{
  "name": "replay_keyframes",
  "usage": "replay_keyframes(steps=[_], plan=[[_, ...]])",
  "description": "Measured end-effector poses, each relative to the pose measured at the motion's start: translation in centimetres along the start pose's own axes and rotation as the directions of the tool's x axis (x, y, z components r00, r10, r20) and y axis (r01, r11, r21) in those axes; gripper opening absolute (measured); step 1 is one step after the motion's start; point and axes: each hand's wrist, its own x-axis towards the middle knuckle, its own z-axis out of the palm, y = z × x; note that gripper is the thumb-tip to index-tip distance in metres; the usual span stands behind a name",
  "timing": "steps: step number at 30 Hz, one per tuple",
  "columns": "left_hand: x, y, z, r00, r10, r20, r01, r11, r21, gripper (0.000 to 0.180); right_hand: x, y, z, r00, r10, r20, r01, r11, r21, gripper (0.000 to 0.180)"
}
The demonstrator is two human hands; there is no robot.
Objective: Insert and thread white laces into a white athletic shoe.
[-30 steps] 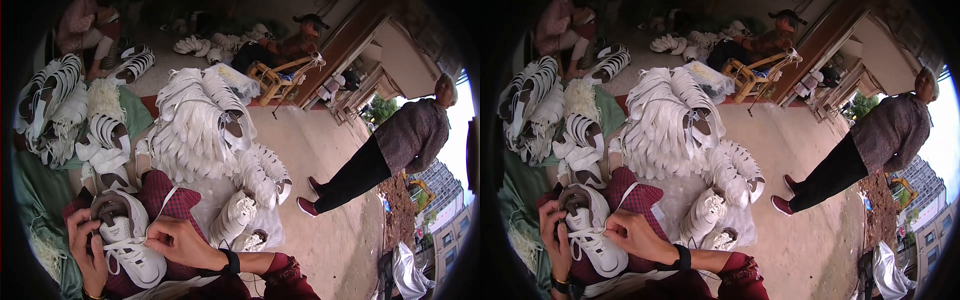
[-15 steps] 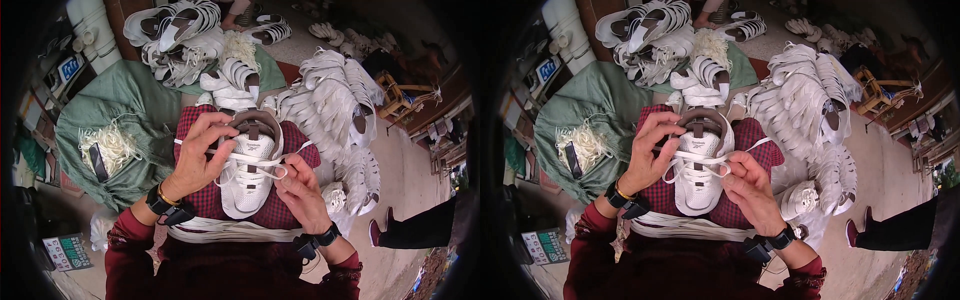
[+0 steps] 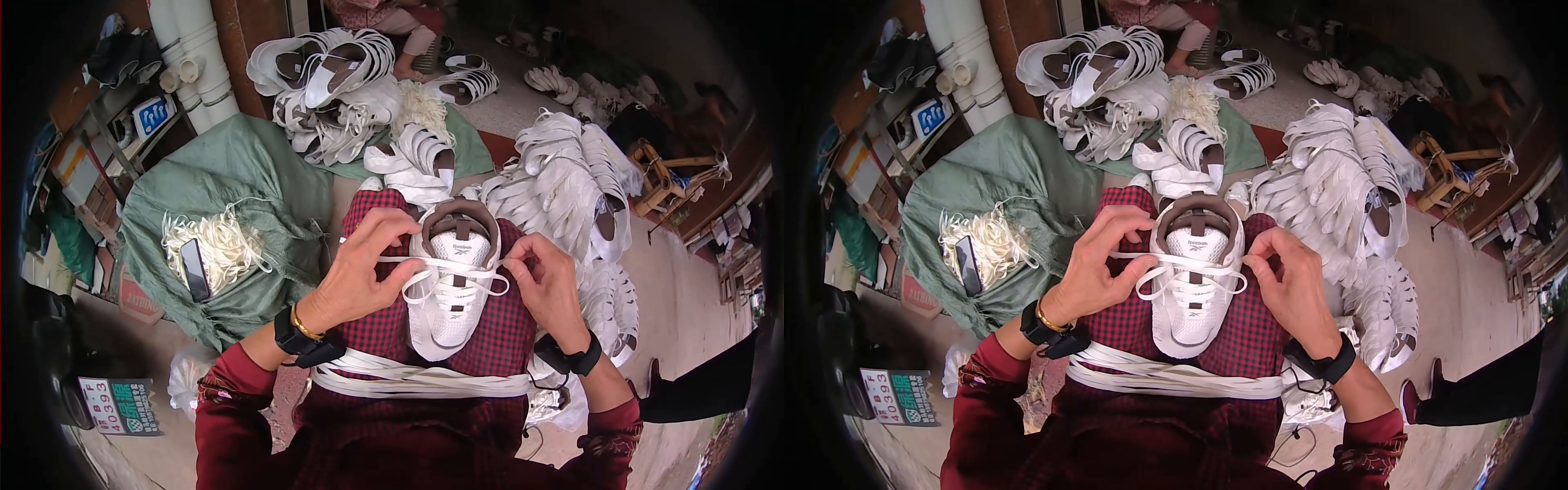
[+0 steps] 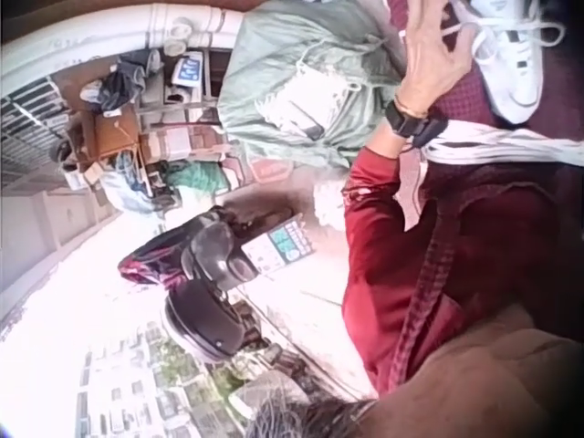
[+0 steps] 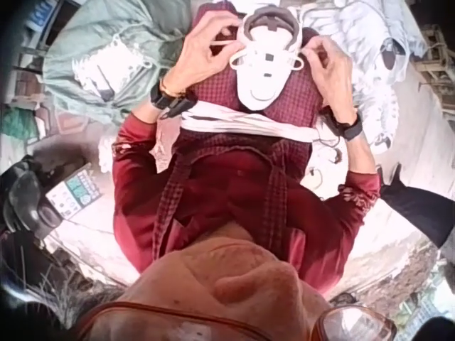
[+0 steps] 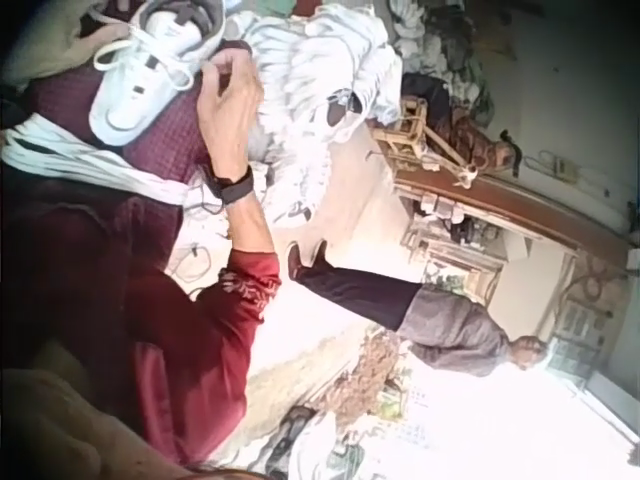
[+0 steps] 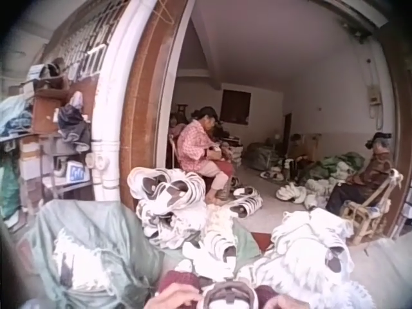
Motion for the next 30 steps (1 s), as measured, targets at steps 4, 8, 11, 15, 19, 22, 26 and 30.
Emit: replay_keyframes(steps=[4,8,11,15,19,22,26,30], plan=[[-0.4,-0.3,-0.9,0.998,0.024,0.062,-0.028,0.997,0.065,0.032,0.4,-1.9,-1.2,0.993,0.077,0.089,-0.084,0.994,0.075,0.027],[-0.2,-0.2,-0.9,0.996,-0.038,0.087,0.035,0.999,0.036,0.017,-0.2,-1.2,-0.5,0.954,-0.286,0.092,0.297,0.944,-0.147,0.028],[0.1,-0.1,-0.9,0.995,-0.026,0.100,0.024,1.000,0.018,0.013,0.2,-0.6,-0.3,0.925,-0.355,0.134,0.374,0.913,-0.161,0.024],[0.0,0.4,-0.8,0.988,-0.112,0.107,0.113,0.994,-0.003,0.013,1.0,-1.4,-0.6,0.938,-0.345,0.014,0.345,0.936,-0.066,0.016],[0.2,1.2,-0.9,0.983,-0.156,0.094,0.161,0.986,-0.050,0.010,1.1,-2.2,-0.8,0.888,-0.457,0.048,0.459,0.888,-0.029,0.012],[-0.2,0.5,-0.8,0.979,-0.179,0.095,0.184,0.982,-0.046,0.012,1.5,0.0,-1.3,0.937,-0.336,0.097,0.339,0.941,-0.020,0.006],[-0.4,0.4,-0.9,0.982,-0.147,0.120,0.146,0.989,0.017,0.016,0.4,-0.4,-2.8,0.960,-0.102,0.261,0.083,0.993,0.085,0.017],[-0.6,0.7,-0.9,0.987,-0.061,0.146,0.045,0.993,0.107,0.022,0.9,-0.9,-2.8,0.950,-0.156,0.272,0.081,0.960,0.267,0.017]])
